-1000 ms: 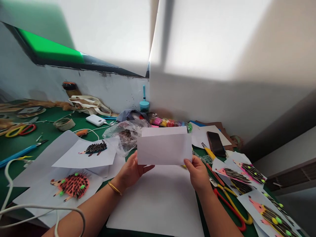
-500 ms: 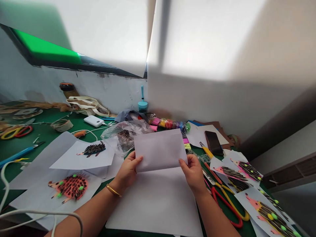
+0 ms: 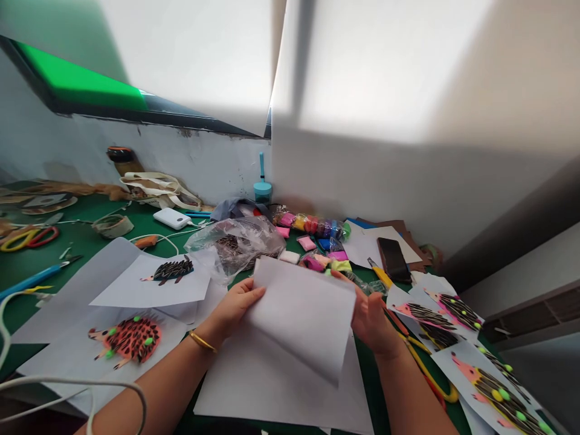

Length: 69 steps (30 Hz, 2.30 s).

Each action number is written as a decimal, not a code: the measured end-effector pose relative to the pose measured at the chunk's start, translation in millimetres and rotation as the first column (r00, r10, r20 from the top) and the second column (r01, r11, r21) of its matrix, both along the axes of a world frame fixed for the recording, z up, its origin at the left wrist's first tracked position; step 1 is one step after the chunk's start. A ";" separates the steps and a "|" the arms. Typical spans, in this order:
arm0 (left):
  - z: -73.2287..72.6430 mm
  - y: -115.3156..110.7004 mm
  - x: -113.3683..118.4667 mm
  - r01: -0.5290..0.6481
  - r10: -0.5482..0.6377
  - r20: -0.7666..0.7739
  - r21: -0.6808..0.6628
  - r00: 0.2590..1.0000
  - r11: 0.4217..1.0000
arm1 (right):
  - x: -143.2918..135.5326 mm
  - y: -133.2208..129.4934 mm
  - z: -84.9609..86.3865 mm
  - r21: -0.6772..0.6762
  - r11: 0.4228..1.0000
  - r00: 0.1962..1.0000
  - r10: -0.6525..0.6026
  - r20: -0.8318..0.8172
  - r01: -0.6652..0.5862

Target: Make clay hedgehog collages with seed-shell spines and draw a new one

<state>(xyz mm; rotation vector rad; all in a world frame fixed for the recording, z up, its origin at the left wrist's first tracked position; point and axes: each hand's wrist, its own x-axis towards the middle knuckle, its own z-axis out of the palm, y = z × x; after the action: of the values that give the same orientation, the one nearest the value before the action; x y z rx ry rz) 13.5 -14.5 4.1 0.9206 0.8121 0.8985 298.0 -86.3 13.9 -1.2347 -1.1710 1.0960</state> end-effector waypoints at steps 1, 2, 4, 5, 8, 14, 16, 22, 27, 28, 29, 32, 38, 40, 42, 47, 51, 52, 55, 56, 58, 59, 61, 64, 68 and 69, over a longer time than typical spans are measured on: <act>0.3 -1.3 -0.1 0.082 -0.083 -0.030 -0.017 0.996 0.996 | 2.1 -2.0 1.7 -0.031 0.998 0.997 0.054 -0.053 -0.055; 0.1 -2.6 0.2 0.151 -0.152 -0.072 -0.023 0.986 0.988 | 3.2 -3.6 2.6 -0.067 0.987 0.981 0.138 -0.135 -0.148; -1.2 -4.5 1.7 0.245 -0.239 -0.197 0.008 0.951 0.969 | 1.9 -5.5 2.5 -0.123 0.930 0.907 0.298 -0.297 -0.346; -2.0 -5.1 2.7 0.275 -0.253 -0.275 0.044 0.928 0.961 | 0.0 -5.8 1.8 -0.140 0.900 0.875 0.348 -0.335 -0.412; -3.0 -5.4 5.0 0.319 -0.204 -0.485 0.166 0.850 0.933 | -7.2 -4.1 -0.7 -0.186 0.871 0.880 0.407 -0.243 -0.454; -2.0 -3.6 5.0 0.350 -0.173 -0.579 0.210 0.797 0.913 | -11.5 5.2 -11.5 -0.378 0.773 0.847 0.528 -0.064 -0.510; -3.4 -0.9 4.3 0.295 -0.153 -0.509 0.211 0.847 0.932 | -8.9 8.3 -18.2 -0.394 0.789 0.857 0.515 0.003 -0.472; -3.9 3.9 5.0 -0.070 0.071 -0.010 0.037 0.997 0.997 | -13.0 13.0 -26.0 -0.316 0.905 0.955 0.294 -0.020 -0.285; -0.5 -9.1 14.0 0.150 -0.135 0.200 -0.064 0.971 0.987 | -33.1 14.4 -21.7 -0.246 0.959 0.989 0.121 -0.089 -0.139; -0.9 -11.1 15.7 0.158 -0.144 0.214 -0.053 0.966 0.986 | -35.7 14.8 -21.6 -0.235 0.963 0.990 0.115 -0.080 -0.131; -1.6 -12.5 17.0 0.151 -0.138 0.220 -0.041 0.966 0.988 | -37.4 15.1 -21.7 -0.226 0.966 0.991 0.113 -0.068 -0.126; -5.5 -12.3 18.7 0.088 -0.081 0.194 -0.028 0.978 0.996 | -38.5 16.1 -23.0 -0.219 0.969 0.993 0.111 -0.045 -0.118; -11.4 -7.2 19.1 0.004 0.001 0.114 -0.043 0.994 0.999 | -38.5 15.9 -22.4 -0.250 0.961 0.992 0.112 -0.050 -0.121; -11.1 -7.2 19.2 -0.011 0.016 0.107 -0.043 0.994 0.999 | -39.0 15.5 -22.2 -0.254 0.960 0.993 0.115 -0.038 -0.120; -10.2 -7.8 19.0 -0.008 0.012 0.115 -0.041 0.993 0.999 | -39.2 15.0 -22.1 -0.251 0.960 0.993 0.118 -0.028 -0.121; -10.0 -8.6 18.2 -0.002 0.007 0.142 -0.034 0.990 0.999 | -40.1 13.5 -19.9 -0.260 0.955 0.990 0.131 -0.053 -0.140; -11.3 -7.9 18.2 -0.015 0.020 0.146 -0.034 0.989 0.999 | -41.2 12.7 -18.0 -0.266 0.953 0.989 0.135 -0.061 -0.147; -11.5 -7.8 18.2 -0.016 0.021 0.145 -0.037 0.989 0.999 | -41.3 12.7 -18.1 -0.267 0.952 0.988 0.138 -0.067 -0.151; -12.1 -7.8 17.9 -0.017 0.023 0.138 -0.040 0.990 0.999 | -40.9 12.9 -20.1 -0.267 0.950 0.986 0.140 -0.090 -0.159; -12.3 -7.8 17.7 -0.015 0.020 0.138 -0.037 0.990 0.999 | -40.8 13.0 -20.9 -0.266 0.951 0.985 0.140 -0.098 -0.161; -12.6 -7.7 17.4 -0.011 0.015 0.142 -0.033 0.990 0.999 | -40.6 13.1 -22.2 -0.261 0.951 0.984 0.139 -0.113 -0.165; -12.6 -7.7 17.3 -0.011 0.015 0.142 -0.033 0.990 0.999 | -40.6 13.0 -22.4 -0.260 0.951 0.983 0.140 -0.119 -0.167; -12.0 -7.8 17.3 -0.017 0.022 0.134 -0.037 0.991 0.999 | -41.0 12.7 -21.9 -0.265 0.950 0.983 0.140 -0.122 -0.168; -9.5 -8.4 17.6 -0.026 0.031 0.128 -0.044 0.991 0.999 | -41.9 12.2 -19.8 -0.274 0.948 0.985 0.138 -0.104 -0.162; -5.3 -10.5 17.7 -0.027 0.034 0.134 -0.053 0.990 0.998 | -42.6 11.9 -18.5 -0.268 0.952 0.988 0.135 -0.071 -0.150; -4.5 -11.2 17.5 -0.027 0.035 0.136 -0.056 0.990 0.998 | -42.6 11.8 -18.6 -0.265 0.953 0.989 0.135 -0.067 -0.148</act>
<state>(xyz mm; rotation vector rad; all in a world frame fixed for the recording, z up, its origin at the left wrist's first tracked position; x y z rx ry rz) 31.0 -25.7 -0.4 0.7923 0.7311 0.9519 255.4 -74.5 -4.7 -1.3381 -1.1131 1.4227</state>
